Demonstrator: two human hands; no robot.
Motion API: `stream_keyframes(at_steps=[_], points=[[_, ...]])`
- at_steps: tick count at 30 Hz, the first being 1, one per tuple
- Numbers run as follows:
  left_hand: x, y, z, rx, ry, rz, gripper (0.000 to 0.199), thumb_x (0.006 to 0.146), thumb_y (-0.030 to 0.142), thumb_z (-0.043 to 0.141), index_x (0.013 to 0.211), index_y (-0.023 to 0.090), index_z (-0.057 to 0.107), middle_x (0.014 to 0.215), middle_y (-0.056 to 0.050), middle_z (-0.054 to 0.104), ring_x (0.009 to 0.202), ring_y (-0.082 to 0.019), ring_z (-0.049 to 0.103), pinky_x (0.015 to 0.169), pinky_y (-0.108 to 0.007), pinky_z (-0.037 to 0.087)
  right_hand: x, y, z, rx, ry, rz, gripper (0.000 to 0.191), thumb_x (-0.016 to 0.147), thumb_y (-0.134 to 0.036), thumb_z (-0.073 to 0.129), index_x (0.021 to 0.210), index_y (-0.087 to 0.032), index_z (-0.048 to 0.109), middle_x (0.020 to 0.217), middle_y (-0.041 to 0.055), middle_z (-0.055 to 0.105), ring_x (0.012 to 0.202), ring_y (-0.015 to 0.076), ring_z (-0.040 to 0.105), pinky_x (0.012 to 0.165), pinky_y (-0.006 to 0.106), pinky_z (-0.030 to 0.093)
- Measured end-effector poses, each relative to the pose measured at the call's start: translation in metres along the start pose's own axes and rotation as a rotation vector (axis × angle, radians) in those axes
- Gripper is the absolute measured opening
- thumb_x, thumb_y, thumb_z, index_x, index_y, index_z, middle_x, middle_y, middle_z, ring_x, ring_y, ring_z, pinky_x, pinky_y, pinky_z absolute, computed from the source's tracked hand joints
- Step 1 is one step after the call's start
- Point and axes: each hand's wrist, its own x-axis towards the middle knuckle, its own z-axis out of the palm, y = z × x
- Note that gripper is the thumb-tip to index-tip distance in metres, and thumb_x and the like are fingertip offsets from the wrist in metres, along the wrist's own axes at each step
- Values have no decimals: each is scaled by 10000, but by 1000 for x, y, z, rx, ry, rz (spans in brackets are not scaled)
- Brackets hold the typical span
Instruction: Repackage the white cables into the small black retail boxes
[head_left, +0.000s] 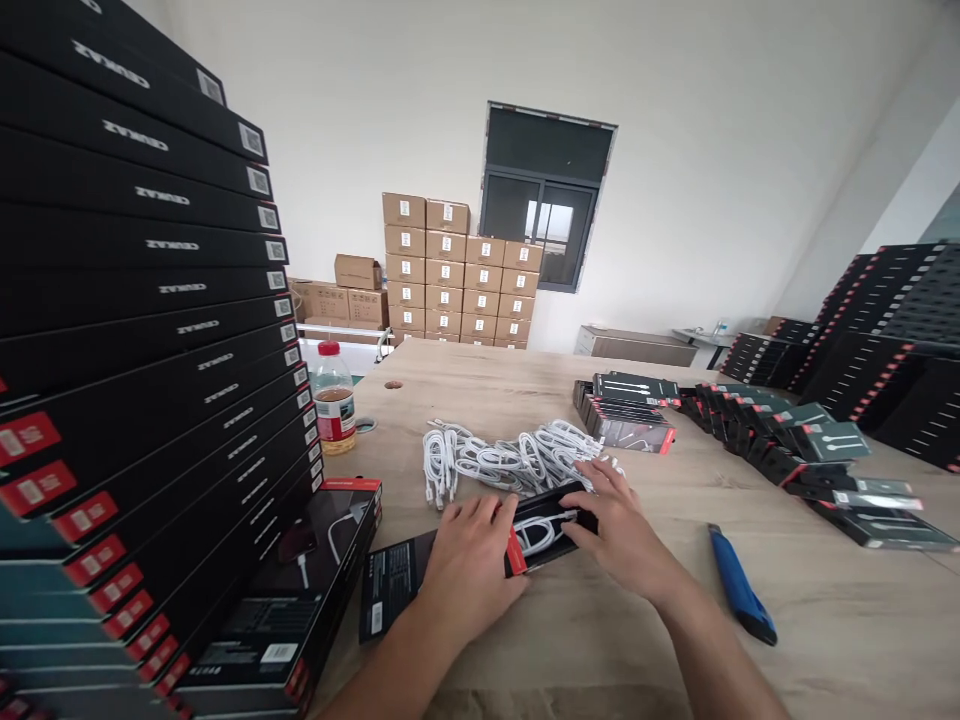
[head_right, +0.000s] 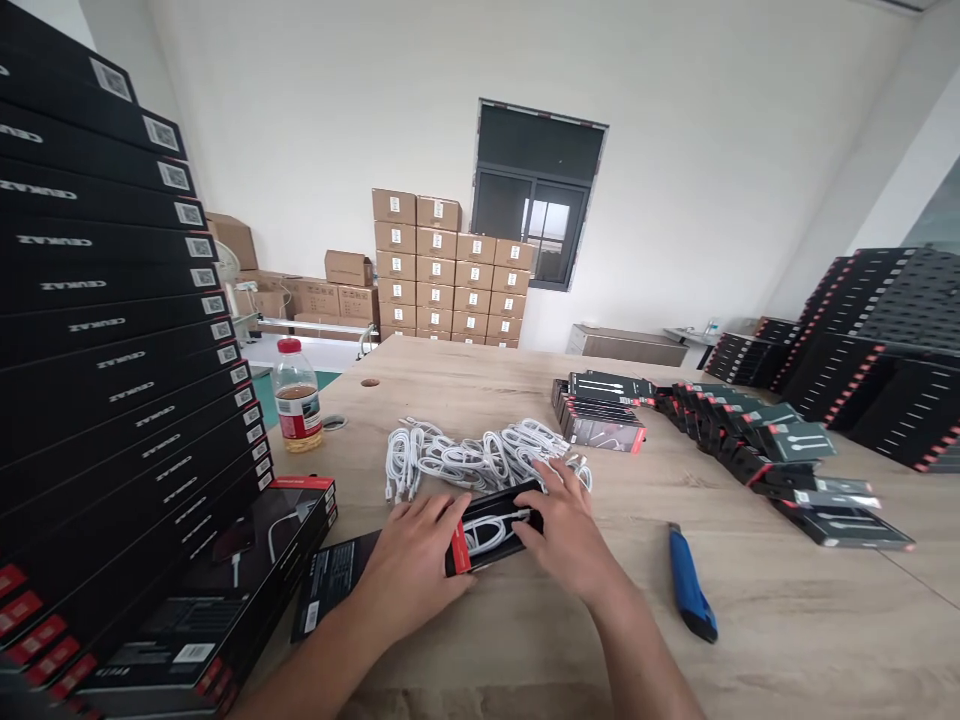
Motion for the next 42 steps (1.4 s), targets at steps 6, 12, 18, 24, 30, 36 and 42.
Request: stream_keyframes(at_steps=[6,12,18,24,30,36,42], points=[[1,1,-4,-30,-61,-10,689,702,337,780,1350,221,576,1239,-125,674,1178,-355,605,1006,-520,444,3,1,1,166,-48,25,55,755,-265,747,704,-269,766,1369,65,660,1443,367,374,1148,639,259],[0,-6,-1,-29,-67,-30,622,685,361,781,1275,248,620,1188,-110,692,1132,-357,628,983,-512,456,9,-3,-15,338,17,55,289,838,-535,692,763,-261,745,1305,86,699,1340,335,511,1151,560,302],[-1,-4,0,-41,-95,-32,632,684,350,779,1286,237,621,1212,-111,691,1136,-361,629,985,-513,460,16,27,-5,429,400,300,463,803,-650,645,823,-198,743,1263,154,701,1141,354,648,1012,522,460],[1,-1,-6,-58,-81,-52,710,698,341,782,1368,221,577,1282,-114,669,1186,-359,610,1026,-521,445,19,47,2,320,616,280,511,812,-620,601,1055,-192,737,1261,156,680,1310,347,511,1133,565,329],[2,0,-12,-85,-33,-53,748,721,334,787,1419,235,535,1358,-103,640,1225,-347,593,1052,-514,432,18,43,7,329,563,232,408,835,-532,608,1026,-201,751,1257,142,692,1171,307,615,1029,512,457],[2,1,-15,-106,-56,-43,785,731,375,787,1447,213,511,1390,-114,620,1265,-334,568,1082,-502,413,17,38,12,327,522,217,391,822,-517,606,998,-203,760,1251,156,691,1181,327,613,1028,541,451],[2,2,-19,-120,-71,-61,795,729,371,782,1456,207,505,1402,-110,611,1264,-334,562,1090,-506,404,16,36,11,338,512,211,382,811,-522,619,982,-213,765,1227,149,705,1201,330,609,1044,535,443]])
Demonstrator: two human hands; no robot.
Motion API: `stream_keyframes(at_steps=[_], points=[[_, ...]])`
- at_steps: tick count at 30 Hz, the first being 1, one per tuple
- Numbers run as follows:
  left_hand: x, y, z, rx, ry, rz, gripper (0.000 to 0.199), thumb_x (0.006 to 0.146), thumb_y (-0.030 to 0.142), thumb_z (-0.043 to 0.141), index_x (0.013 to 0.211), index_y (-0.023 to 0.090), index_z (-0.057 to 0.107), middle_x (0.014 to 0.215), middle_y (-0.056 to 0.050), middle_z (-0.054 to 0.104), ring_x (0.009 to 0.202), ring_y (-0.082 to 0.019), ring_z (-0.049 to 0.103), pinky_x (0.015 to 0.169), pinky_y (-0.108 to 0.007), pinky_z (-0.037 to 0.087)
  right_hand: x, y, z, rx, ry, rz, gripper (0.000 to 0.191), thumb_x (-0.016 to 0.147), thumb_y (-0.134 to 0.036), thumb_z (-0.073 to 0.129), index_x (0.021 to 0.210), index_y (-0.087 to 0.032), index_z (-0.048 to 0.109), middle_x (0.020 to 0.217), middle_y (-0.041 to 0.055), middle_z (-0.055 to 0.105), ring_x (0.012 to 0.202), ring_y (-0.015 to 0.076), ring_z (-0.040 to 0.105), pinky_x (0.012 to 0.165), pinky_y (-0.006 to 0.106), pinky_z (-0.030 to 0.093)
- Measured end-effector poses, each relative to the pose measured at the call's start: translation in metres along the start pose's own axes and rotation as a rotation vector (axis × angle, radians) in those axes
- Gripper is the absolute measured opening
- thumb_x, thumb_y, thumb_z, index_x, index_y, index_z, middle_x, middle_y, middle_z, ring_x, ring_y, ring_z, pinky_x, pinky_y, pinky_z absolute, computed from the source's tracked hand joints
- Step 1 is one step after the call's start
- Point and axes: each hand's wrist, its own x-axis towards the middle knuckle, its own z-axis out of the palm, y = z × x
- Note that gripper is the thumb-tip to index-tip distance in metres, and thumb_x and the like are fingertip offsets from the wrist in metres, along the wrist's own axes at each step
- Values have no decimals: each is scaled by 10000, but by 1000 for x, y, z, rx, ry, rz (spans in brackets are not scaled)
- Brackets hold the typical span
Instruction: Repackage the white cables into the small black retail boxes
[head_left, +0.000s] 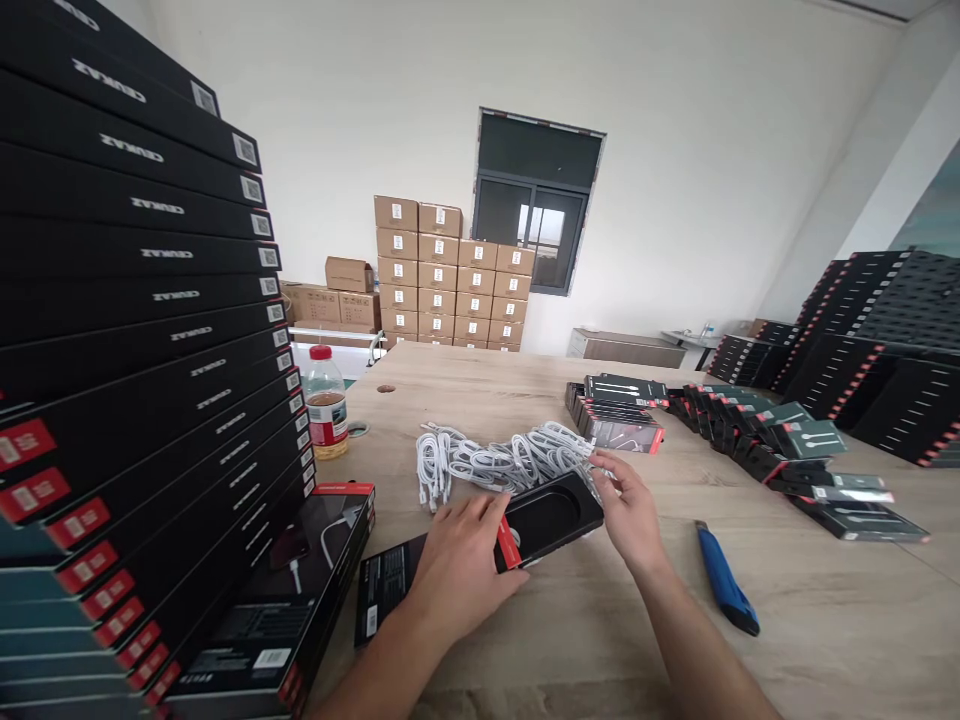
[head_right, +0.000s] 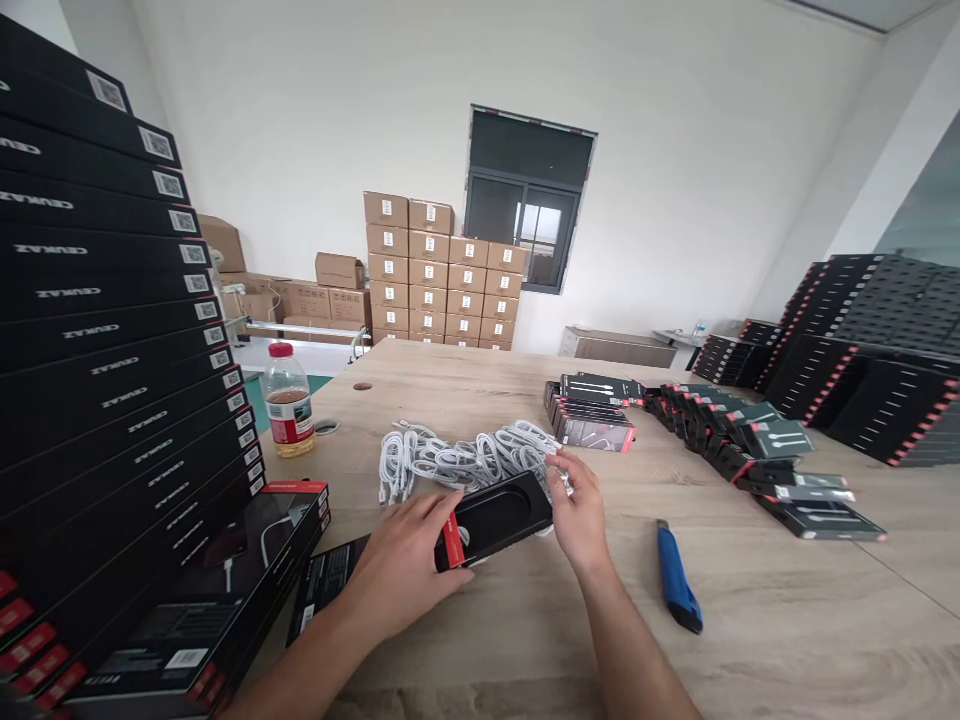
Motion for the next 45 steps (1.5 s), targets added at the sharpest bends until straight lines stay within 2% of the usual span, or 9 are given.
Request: stream_keyframes(at_steps=[17,19,23,26,31,35,40,43,45], points=[[-1,1,2,-22,35,22,778,721,342,796,1435,214,512,1386,-119,622,1261,-341,577,1071,-533,421,2,-7,-5,37,-20,77,461,814,-564,632,1063,-187,722,1275,161,688,1229,352,598,1033,552,459],[-1,0,4,-24,60,55,774,714,332,805,1423,212,516,1384,-121,624,1263,-343,575,1060,-544,428,-9,-13,5,37,-101,83,562,792,-587,680,1189,-189,686,1361,158,642,1290,360,560,1059,565,447],[-1,1,8,-28,98,145,790,686,295,814,1410,212,511,1359,-119,641,1239,-350,591,1037,-555,443,-48,-34,33,42,-452,17,765,846,-583,677,1498,-248,460,1592,106,425,1491,312,341,1208,549,298],[-1,2,8,-47,141,180,782,700,291,802,1415,212,494,1356,-119,640,1233,-341,594,1033,-538,450,-64,-49,41,91,-497,17,704,927,-579,581,1538,-281,399,1626,70,373,1521,268,285,1245,510,243],[-1,2,5,-81,205,185,866,679,324,845,1449,246,456,1344,-99,644,1225,-341,592,1014,-520,463,-49,-58,33,266,-338,192,655,899,-682,549,1382,-240,575,1491,108,554,1414,305,462,1193,521,341],[-1,-1,5,-74,258,201,868,710,327,833,1480,297,432,1338,-82,635,1197,-333,595,994,-511,472,-40,-60,30,395,-418,292,610,808,-689,674,1221,-239,682,1295,104,700,1233,329,620,1085,512,466],[-3,-3,0,-73,414,255,649,847,377,728,1445,375,476,1388,-83,555,1247,-322,560,1020,-499,450,-45,-60,29,524,-493,258,508,885,-640,622,1230,-275,697,1257,72,724,1178,289,655,995,438,529],[-4,-3,-6,-243,552,198,508,865,382,712,1336,337,526,1403,-91,497,1296,-304,527,1048,-454,446,-48,-62,29,533,-524,192,520,928,-640,551,1271,-269,673,1146,86,755,1005,272,712,829,414,585],[-3,-3,-9,-390,633,137,452,854,375,724,1249,303,518,1380,-95,480,1309,-295,515,1046,-440,454,-49,-64,29,492,-538,131,503,935,-616,555,1275,-262,666,1093,86,761,925,255,724,788,399,590]])
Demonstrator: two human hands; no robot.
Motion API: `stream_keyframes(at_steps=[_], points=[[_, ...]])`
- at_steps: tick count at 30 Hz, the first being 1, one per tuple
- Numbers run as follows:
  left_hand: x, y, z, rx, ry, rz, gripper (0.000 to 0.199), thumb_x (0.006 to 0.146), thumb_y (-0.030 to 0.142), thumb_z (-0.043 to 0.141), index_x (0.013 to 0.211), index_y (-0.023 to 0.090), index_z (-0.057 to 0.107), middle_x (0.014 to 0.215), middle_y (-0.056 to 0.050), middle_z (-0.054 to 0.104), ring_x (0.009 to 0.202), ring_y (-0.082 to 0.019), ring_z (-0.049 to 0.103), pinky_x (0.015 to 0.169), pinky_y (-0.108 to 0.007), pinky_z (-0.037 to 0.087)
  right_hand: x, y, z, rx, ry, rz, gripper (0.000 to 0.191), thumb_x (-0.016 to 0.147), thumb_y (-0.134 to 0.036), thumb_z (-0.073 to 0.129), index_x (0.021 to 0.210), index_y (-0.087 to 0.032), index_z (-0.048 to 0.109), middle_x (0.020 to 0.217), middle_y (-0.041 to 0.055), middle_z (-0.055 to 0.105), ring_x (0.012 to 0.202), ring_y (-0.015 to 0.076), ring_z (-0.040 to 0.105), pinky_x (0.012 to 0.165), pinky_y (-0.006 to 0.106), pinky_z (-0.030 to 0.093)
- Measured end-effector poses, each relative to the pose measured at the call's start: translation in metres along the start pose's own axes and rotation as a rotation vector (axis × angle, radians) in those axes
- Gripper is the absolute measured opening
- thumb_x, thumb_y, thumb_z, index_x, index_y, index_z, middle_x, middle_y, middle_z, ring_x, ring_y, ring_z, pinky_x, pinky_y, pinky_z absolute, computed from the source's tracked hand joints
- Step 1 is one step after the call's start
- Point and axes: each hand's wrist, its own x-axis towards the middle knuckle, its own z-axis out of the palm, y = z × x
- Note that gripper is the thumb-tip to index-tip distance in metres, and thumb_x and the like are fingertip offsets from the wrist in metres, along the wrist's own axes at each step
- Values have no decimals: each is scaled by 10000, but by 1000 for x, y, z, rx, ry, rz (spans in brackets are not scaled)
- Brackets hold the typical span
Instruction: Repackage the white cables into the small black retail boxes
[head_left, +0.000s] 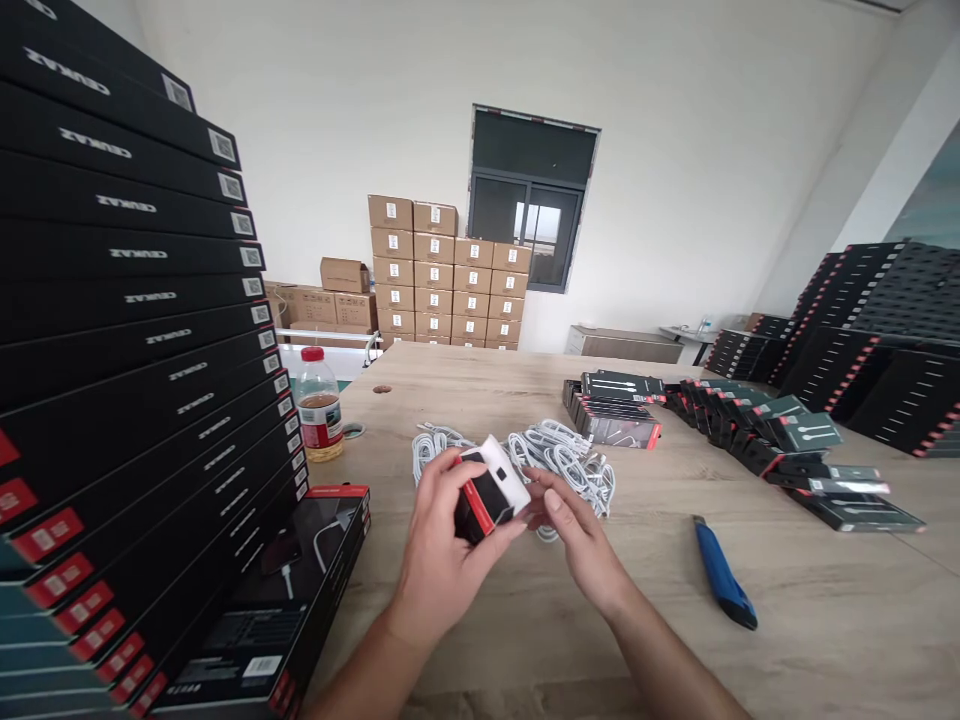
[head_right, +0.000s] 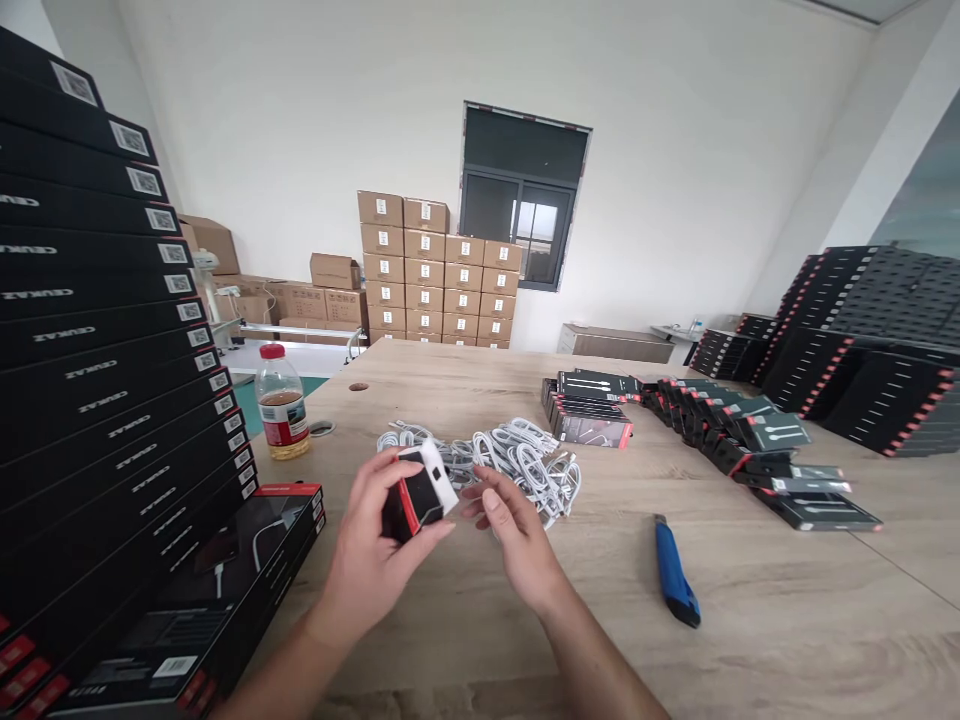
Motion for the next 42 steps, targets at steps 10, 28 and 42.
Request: stream_keyframes(at_steps=[10,28,42], points=[[-2,-2,7,-218,133,-156,447,888,401,659,1228,285,392,1292,-90,396,1267,-291,453,1079,-520,395,-14,-3,11,-373,-131,-277,612,931,-410,641,1496,-289,441,1267,88,667,1111,255,656,931,405,559],[-9,-2,19,-338,41,-105,419,991,252,517,1392,298,403,1432,-102,465,1341,-237,501,1092,-431,486,-17,-6,15,-358,161,-417,503,984,-244,558,1456,-287,390,1376,121,587,1193,256,625,950,417,566],[-6,4,6,-288,-19,-22,178,977,199,509,1133,280,533,1395,-88,465,1345,-253,478,1043,-419,500,-18,-14,12,-380,111,-445,362,1000,-245,516,1358,-299,516,1292,98,607,1175,257,617,968,419,539]])
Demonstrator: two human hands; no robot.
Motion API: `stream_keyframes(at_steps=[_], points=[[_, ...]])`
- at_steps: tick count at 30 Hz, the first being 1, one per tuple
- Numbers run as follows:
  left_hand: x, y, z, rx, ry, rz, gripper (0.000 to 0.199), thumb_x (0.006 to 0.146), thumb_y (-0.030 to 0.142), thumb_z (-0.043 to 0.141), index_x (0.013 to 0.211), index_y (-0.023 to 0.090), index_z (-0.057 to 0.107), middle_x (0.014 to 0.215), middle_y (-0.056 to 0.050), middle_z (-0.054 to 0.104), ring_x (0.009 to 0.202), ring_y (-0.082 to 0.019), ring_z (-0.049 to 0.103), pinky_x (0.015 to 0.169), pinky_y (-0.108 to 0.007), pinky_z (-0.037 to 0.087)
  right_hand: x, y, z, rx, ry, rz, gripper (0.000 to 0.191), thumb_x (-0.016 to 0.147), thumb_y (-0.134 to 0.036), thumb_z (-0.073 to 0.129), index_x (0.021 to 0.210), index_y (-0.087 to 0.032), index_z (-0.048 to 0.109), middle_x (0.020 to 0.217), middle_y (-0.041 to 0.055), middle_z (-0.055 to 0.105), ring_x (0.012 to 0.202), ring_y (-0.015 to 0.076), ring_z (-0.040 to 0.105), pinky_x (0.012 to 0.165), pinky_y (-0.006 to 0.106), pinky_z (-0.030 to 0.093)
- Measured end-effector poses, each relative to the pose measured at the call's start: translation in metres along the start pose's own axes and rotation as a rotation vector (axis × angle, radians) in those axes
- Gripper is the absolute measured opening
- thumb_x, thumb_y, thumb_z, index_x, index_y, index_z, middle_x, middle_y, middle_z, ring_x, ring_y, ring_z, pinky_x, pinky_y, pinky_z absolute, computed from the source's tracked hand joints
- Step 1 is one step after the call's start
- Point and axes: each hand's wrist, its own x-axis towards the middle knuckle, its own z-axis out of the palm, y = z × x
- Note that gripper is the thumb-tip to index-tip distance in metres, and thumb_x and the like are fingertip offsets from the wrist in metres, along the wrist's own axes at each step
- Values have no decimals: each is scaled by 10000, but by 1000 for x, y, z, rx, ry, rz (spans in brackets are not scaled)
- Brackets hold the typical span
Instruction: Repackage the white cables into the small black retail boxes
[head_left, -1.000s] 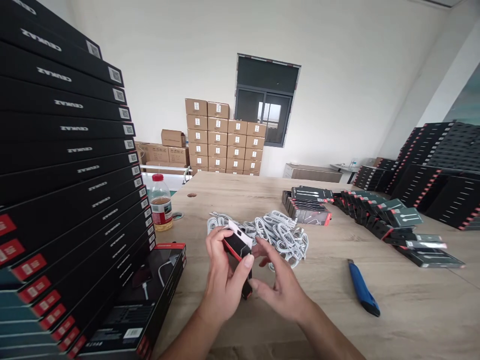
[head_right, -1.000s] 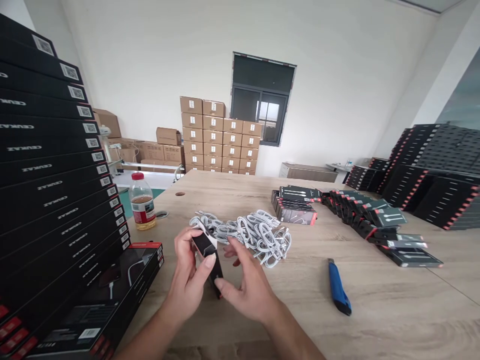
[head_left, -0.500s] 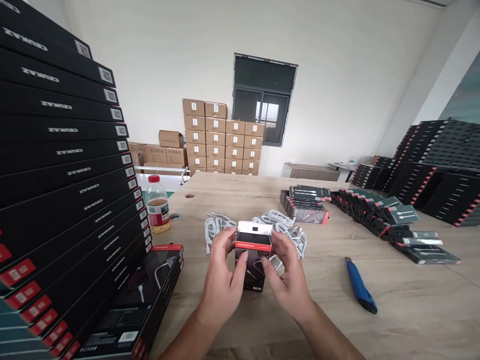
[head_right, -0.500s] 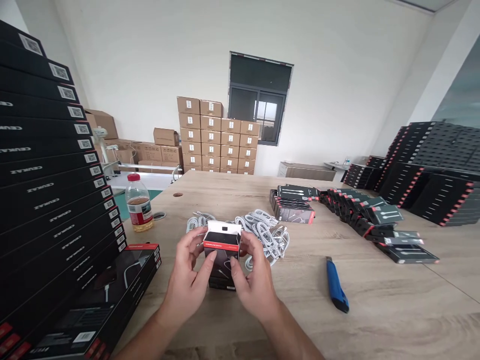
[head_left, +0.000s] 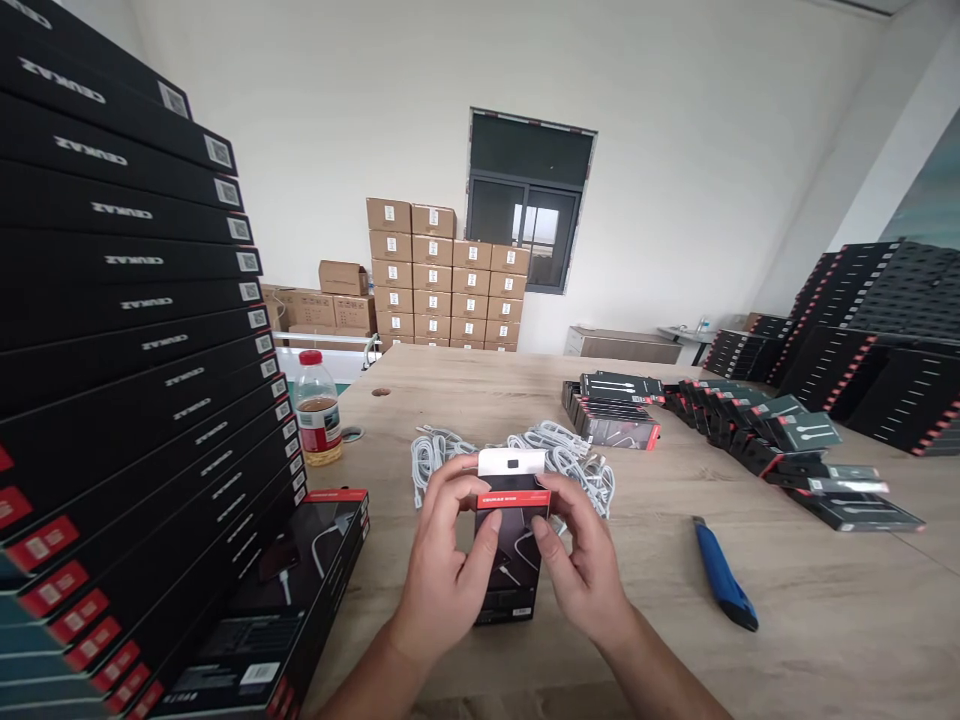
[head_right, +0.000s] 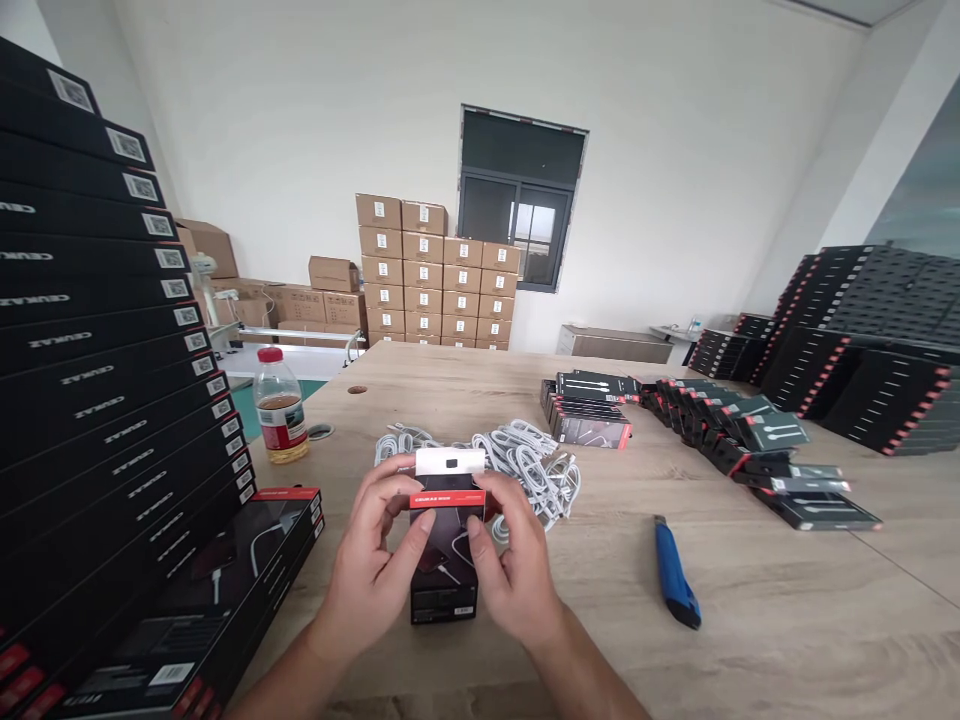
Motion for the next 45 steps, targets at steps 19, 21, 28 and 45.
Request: stream_keyframes(at_steps=[19,21,28,45], points=[[-3,1,3,-133,38,-32,393,959,185,578,1309,301,440,1329,-76,602,1245,-192,615,1027,-349,542,6,-6,-5,-84,115,-106,269,949,-175,580,1194,-273,635,1281,113,639,1241,276,603,1042,465,500],[-3,0,2,-123,-1,-34,365,965,181,566,1292,297,452,1331,-77,593,1258,-196,600,1046,-358,524,6,-8,-4,-66,101,-92,248,957,-165,566,1172,-274,627,1299,110,626,1265,271,584,1063,461,477],[-1,4,-3,-121,-26,-10,237,957,153,558,1150,267,481,1271,-76,589,1245,-205,576,1053,-367,487,1,-7,0,91,135,-28,256,960,-158,577,1174,-274,499,1299,108,616,1257,248,574,1040,447,471],[8,20,-13,-107,-108,61,244,971,147,542,1132,289,656,1163,-25,642,1122,-166,609,979,-293,482,7,-20,-9,-20,101,-89,260,970,-170,568,1164,-297,687,1132,50,657,1100,209,617,966,357,487]])
